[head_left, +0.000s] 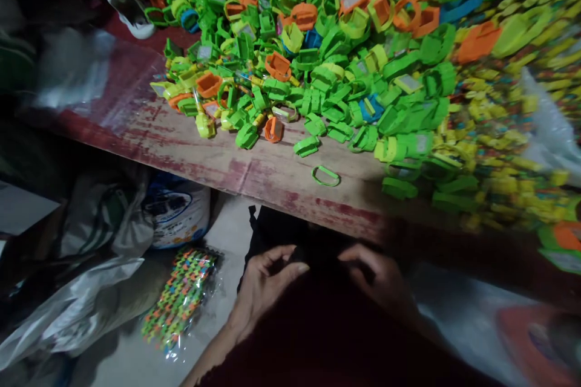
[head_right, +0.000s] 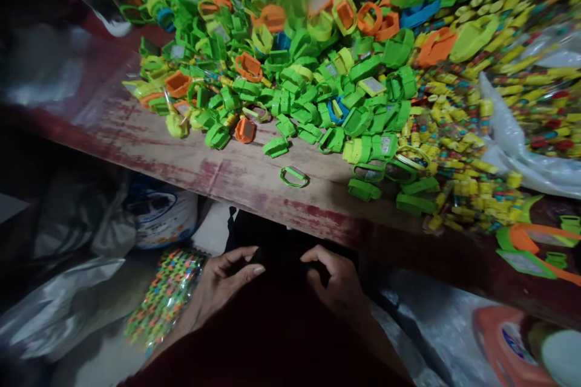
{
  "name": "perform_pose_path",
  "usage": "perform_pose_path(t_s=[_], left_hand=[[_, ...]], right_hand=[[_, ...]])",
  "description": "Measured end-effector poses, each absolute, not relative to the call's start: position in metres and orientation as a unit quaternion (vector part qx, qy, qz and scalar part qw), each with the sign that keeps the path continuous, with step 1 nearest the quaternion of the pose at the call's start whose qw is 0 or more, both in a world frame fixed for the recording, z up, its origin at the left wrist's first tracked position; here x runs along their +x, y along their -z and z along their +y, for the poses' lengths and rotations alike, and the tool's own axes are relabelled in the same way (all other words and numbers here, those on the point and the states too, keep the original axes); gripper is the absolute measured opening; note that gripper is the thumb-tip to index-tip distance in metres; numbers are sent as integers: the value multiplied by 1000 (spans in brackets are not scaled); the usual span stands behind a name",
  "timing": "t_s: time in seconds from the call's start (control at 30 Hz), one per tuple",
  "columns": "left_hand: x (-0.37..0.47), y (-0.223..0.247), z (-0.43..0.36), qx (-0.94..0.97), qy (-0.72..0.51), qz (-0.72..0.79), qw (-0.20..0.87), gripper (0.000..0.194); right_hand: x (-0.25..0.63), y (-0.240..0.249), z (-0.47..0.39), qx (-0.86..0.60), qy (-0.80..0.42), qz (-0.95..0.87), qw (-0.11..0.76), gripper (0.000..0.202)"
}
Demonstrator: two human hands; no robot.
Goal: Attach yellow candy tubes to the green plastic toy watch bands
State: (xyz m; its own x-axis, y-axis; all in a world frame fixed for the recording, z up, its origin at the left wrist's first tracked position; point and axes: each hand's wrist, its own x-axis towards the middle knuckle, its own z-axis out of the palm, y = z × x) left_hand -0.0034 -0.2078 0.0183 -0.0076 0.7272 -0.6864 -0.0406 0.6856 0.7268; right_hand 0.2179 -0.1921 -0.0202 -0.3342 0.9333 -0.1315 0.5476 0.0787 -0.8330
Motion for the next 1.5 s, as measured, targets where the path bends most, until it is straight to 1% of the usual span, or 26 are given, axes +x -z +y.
perform_pose_path(t_s=[0.1, 0.17, 0.23, 0.3, 0.4, 0.47, 0.57, 0.7, 0.87, 0.97, 1.1, 1.2, 1.3, 1.37, 1.5], left_hand=[[1, -8, -214, 223, -301, 650, 661, 36], [3, -4, -215, 210, -297, 649, 669, 37], [3, -1, -215, 216, -293, 643, 674, 36], [4, -1, -215, 233, -293, 635, 676, 32], [3, -5, -213, 283, -273, 628, 672, 27], [3, -8, -211, 323, -252, 630, 660, 26], [3, -7, -209, 362, -235, 645, 630, 26], [3, -1, -210, 382, -223, 652, 616, 27], [4, -2, -211, 386, -218, 645, 623, 24], [5, -4, -210, 371, -205, 629, 652, 25], [7, -4, -209, 335, -225, 627, 666, 24], [9, -2, -209, 281, -240, 630, 683, 30], [9, -1, -209, 249, -251, 643, 680, 35], [9, -1, -210, 251, -253, 650, 671, 34], [7, 1, -209, 266, -265, 637, 674, 35]], right_hand=[[211, 19, -187, -526, -386, -714, 252, 14], [207, 16, -184, -543, -357, -707, 280, 16], [203, 13, -182, -546, -354, -694, 307, 17], [198, 13, -181, -514, -376, -698, 328, 20], [191, 19, -180, -421, -416, -731, 341, 24], [188, 26, -179, -371, -420, -752, 348, 23], [187, 32, -177, -336, -415, -763, 365, 20], [190, 30, -174, -300, -443, -771, 345, 21], [190, 27, -172, -314, -450, -768, 329, 21], [187, 26, -171, -336, -426, -779, 315, 21], [184, 23, -169, -365, -422, -775, 297, 20], [183, 24, -171, -396, -427, -764, 278, 17], [183, 27, -176, -466, -423, -725, 281, 14], [183, 28, -178, -477, -447, -704, 277, 15], [185, 27, -176, -405, -522, -702, 264, 19]])
